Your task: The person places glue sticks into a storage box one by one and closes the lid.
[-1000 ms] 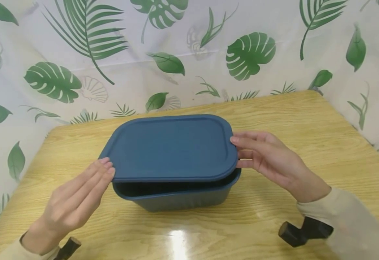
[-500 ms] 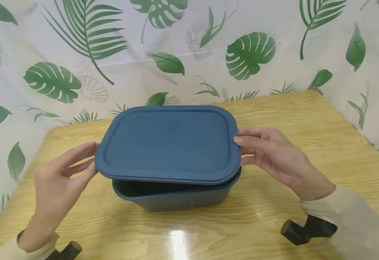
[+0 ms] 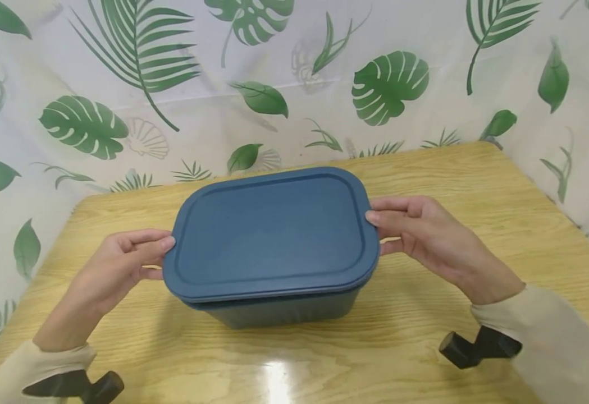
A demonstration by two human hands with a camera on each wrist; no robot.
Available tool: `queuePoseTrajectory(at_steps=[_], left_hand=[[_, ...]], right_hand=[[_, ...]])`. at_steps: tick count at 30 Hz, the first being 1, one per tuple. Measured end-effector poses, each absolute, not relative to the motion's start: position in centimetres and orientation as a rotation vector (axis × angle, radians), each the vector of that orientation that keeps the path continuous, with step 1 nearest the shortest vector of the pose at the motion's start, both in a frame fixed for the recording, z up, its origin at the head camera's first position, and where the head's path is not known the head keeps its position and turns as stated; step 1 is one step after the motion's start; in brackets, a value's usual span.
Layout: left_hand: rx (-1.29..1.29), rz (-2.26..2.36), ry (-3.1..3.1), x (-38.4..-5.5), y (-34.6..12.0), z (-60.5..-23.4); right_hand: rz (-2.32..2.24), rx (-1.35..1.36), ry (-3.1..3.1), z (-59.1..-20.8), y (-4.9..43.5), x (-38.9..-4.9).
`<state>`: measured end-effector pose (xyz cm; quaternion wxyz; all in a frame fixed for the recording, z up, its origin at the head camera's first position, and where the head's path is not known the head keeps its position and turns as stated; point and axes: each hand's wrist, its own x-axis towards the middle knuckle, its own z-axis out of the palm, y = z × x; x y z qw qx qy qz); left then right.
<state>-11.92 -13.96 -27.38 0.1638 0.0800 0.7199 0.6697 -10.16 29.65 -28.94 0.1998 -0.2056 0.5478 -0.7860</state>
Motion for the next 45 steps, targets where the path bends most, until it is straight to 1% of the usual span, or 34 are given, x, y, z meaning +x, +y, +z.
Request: queuePoseTrajectory(at_steps=[5,10,16,24,45], left_hand=[[0.271,1.79,2.173,-12.7,-13.8,-28.0],[0.285,1.672,2.273,-13.1,-13.7,-27.8],[0.247,1.56,2.287,-13.2,-13.3,-27.3],[0.302,1.416,2.342,-13.3,-13.0,-26.9],[0.333,1.36,2.452,-12.5,-12.7,-27.1]], right_hand=[[-2.053,-0.403,1.861,-28.7,29.0,-10.2],[-1.808,-0.28,2.204,-27.8,28.1,-9.7],[-1.547,-0.209,2.479,-26.6,27.4,-9.1],[-1.463,-0.164,2.543,-26.4,27.2,-8.8],[-1.401,-0.172,2.599,-27.4,27.0,-8.8]])
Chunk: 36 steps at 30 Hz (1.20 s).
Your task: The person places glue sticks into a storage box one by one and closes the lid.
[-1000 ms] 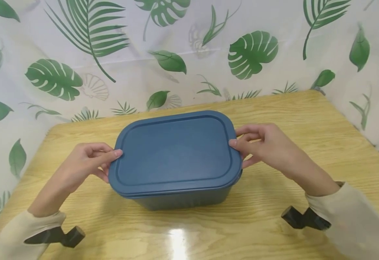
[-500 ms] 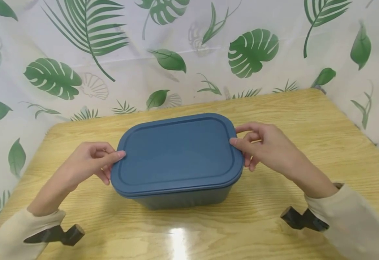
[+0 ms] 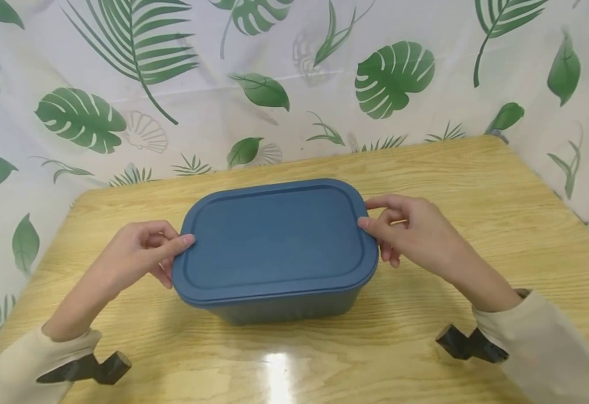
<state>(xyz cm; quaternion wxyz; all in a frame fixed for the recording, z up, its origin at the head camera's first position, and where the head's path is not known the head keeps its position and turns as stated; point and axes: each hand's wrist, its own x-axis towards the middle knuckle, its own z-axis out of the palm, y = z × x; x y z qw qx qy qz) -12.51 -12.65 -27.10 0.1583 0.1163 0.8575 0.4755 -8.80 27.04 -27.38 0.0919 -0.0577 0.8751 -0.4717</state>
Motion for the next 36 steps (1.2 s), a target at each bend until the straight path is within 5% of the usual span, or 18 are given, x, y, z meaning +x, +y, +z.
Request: queuePoseTrajectory(at_steps=[20,36], left_hand=[[0.754,0.47,2.98,-12.7,-8.6,-26.7],[0.743,0.46,2.874,-12.5,-7.8,-27.5]], right_hand=[[-0.634,-0.53,3.01,-26.1,23.3,-9.3],[-0.481,-0.54,3.002,-27.2,22.4,-9.5]])
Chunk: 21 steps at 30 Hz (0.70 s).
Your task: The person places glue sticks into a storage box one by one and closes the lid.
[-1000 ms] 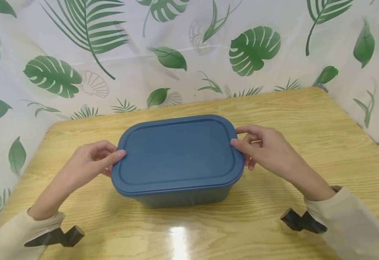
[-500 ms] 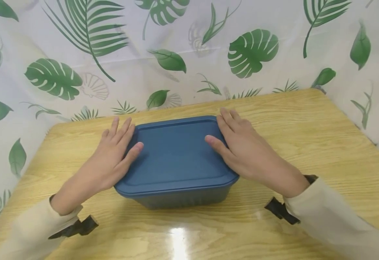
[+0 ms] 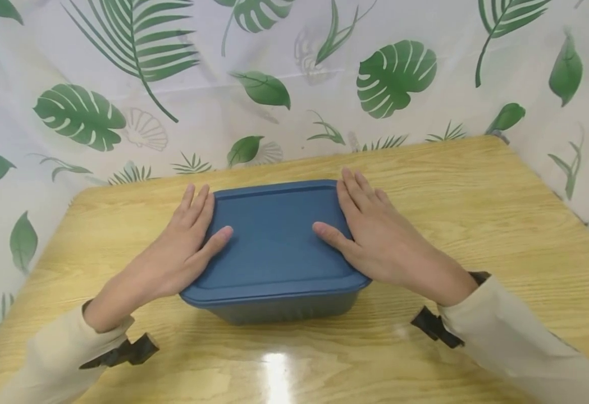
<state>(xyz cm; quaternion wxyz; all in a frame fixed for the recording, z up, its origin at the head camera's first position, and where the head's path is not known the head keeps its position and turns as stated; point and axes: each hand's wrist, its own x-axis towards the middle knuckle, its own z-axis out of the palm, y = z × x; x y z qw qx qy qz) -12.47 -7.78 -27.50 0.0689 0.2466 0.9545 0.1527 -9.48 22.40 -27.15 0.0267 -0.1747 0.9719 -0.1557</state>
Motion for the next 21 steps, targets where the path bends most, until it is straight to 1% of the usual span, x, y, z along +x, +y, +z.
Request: queuePoseTrajectory(at_steps=[4,14,21], left_hand=[[0.777,0.43,2.893,-12.4,-7.4,-27.5],[0.746,0.489,2.908,-12.4,-7.6,-27.9],[0.734,0.544,2.931,-12.9,-8.3,-27.5]], right_hand=[[-0.465,-0.542,3.019,-27.3,22.6,-9.4],[-0.497,-0.538,3.013,-27.4,22.6,-9.5],[-0.724,-0.472,2.955,-26.9,23.6,-9.6]])
